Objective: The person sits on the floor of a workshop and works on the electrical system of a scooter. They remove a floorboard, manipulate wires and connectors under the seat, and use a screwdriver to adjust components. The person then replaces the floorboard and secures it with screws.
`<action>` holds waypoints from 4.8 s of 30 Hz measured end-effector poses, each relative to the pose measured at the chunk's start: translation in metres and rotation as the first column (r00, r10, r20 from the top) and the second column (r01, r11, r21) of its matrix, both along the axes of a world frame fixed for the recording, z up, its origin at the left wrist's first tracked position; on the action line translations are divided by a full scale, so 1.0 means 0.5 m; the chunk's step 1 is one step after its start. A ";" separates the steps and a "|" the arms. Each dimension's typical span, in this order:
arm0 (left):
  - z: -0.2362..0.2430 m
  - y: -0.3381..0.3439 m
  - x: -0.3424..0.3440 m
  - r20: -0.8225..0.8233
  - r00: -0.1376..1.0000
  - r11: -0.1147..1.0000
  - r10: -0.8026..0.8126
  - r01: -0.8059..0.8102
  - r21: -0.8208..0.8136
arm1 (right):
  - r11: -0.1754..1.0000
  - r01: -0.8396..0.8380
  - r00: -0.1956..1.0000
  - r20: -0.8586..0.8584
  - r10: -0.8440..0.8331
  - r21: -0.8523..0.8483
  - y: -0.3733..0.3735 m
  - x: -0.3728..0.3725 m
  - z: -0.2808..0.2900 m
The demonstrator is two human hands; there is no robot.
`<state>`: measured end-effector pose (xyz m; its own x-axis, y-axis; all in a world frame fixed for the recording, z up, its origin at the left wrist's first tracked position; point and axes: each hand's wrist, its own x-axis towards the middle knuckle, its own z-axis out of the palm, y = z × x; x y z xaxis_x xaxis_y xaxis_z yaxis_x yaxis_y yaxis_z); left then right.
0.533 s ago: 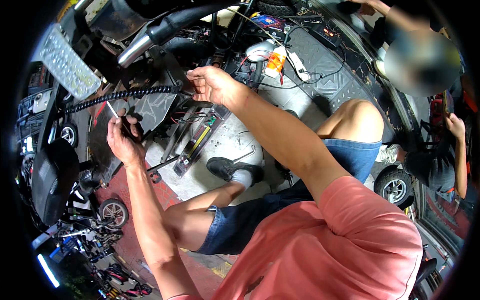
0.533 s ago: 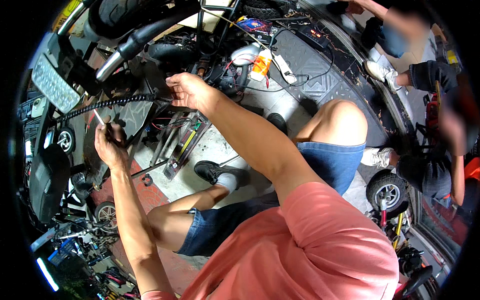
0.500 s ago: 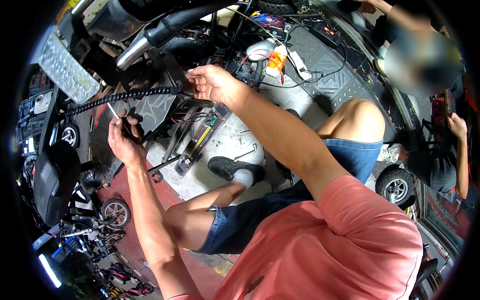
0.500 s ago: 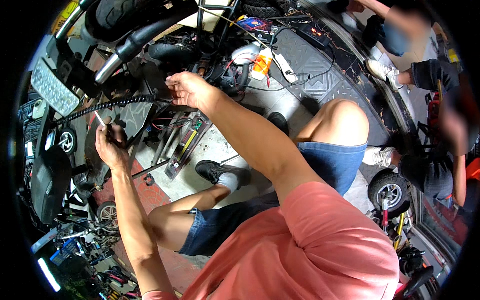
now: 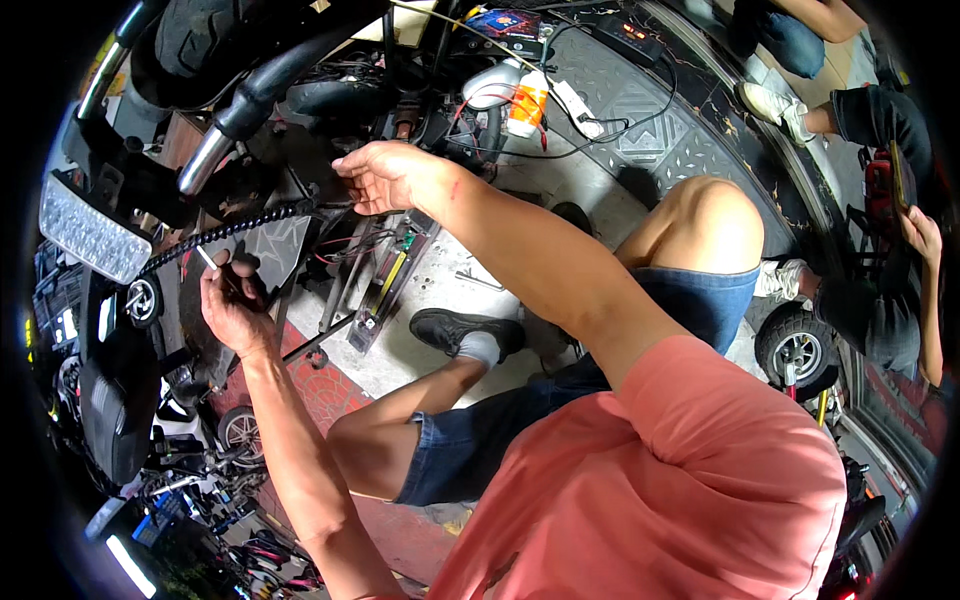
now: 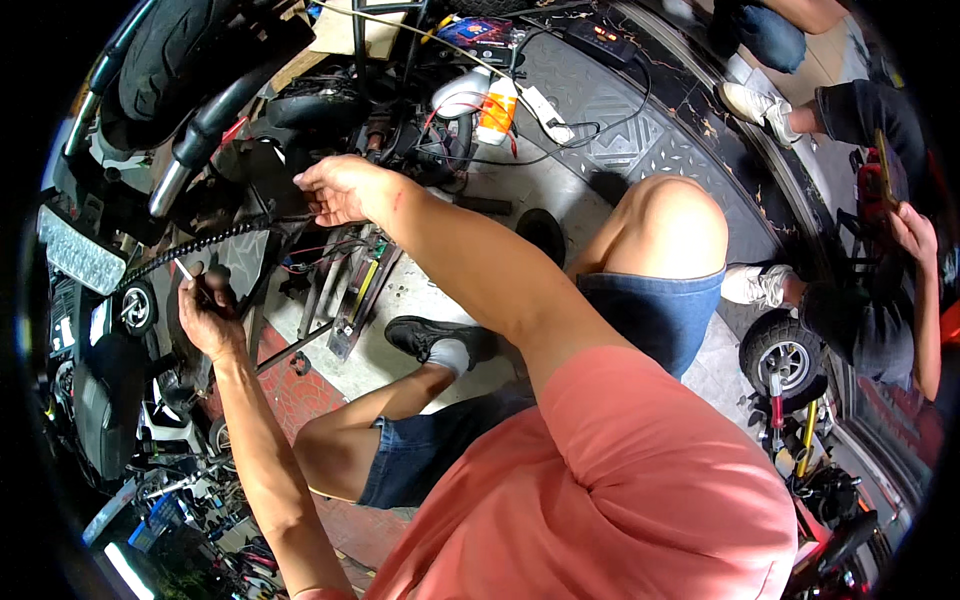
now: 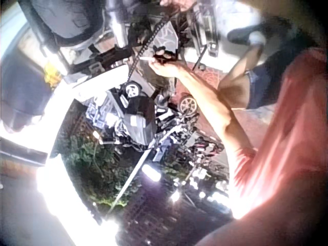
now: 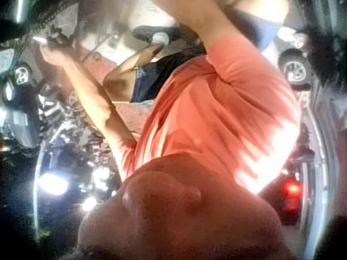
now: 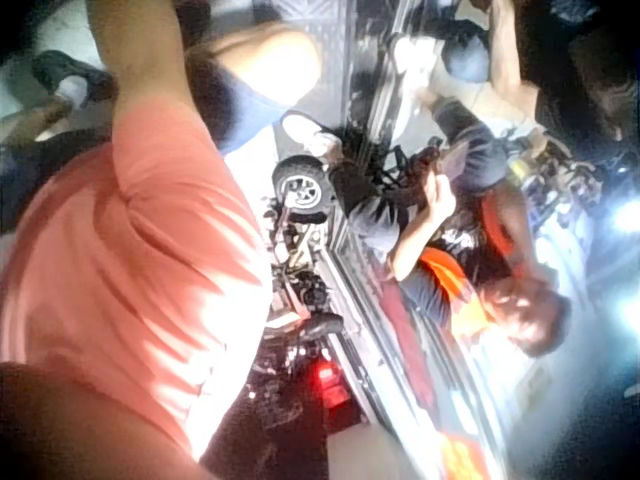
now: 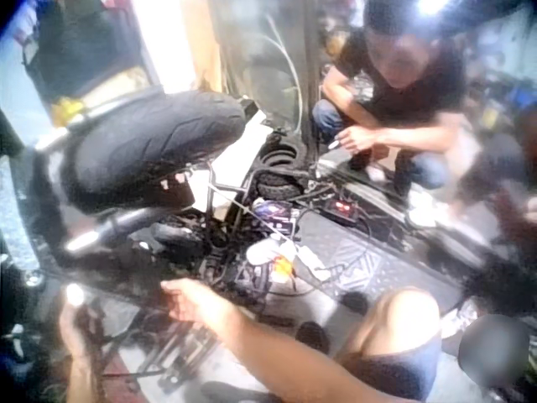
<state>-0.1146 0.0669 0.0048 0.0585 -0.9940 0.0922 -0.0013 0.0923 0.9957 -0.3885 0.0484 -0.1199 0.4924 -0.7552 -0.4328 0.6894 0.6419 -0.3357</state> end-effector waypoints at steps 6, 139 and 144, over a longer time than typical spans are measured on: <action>0.000 0.005 -0.002 -0.002 1.000 1.000 -0.001 0.001 0.010 | 0.998 0.055 0.998 0.027 -0.055 0.003 0.024 0.000 -0.004; 0.022 0.023 -0.224 0.948 -0.100 0.615 0.302 0.781 -0.114 | 0.901 0.102 0.813 -0.486 -0.320 -0.422 0.139 0.046 -0.055; 0.016 0.025 -0.222 0.949 -0.059 0.604 0.310 0.783 -0.149 | 0.842 0.190 0.787 -0.434 -0.438 -0.505 0.133 0.070 -0.041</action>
<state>-0.2256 0.0792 0.0127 -0.8390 -0.5142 0.1780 -0.5441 0.7865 -0.2921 -0.3534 0.1148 -0.1404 -0.0098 -0.9879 -0.1548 0.4678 0.1323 -0.8739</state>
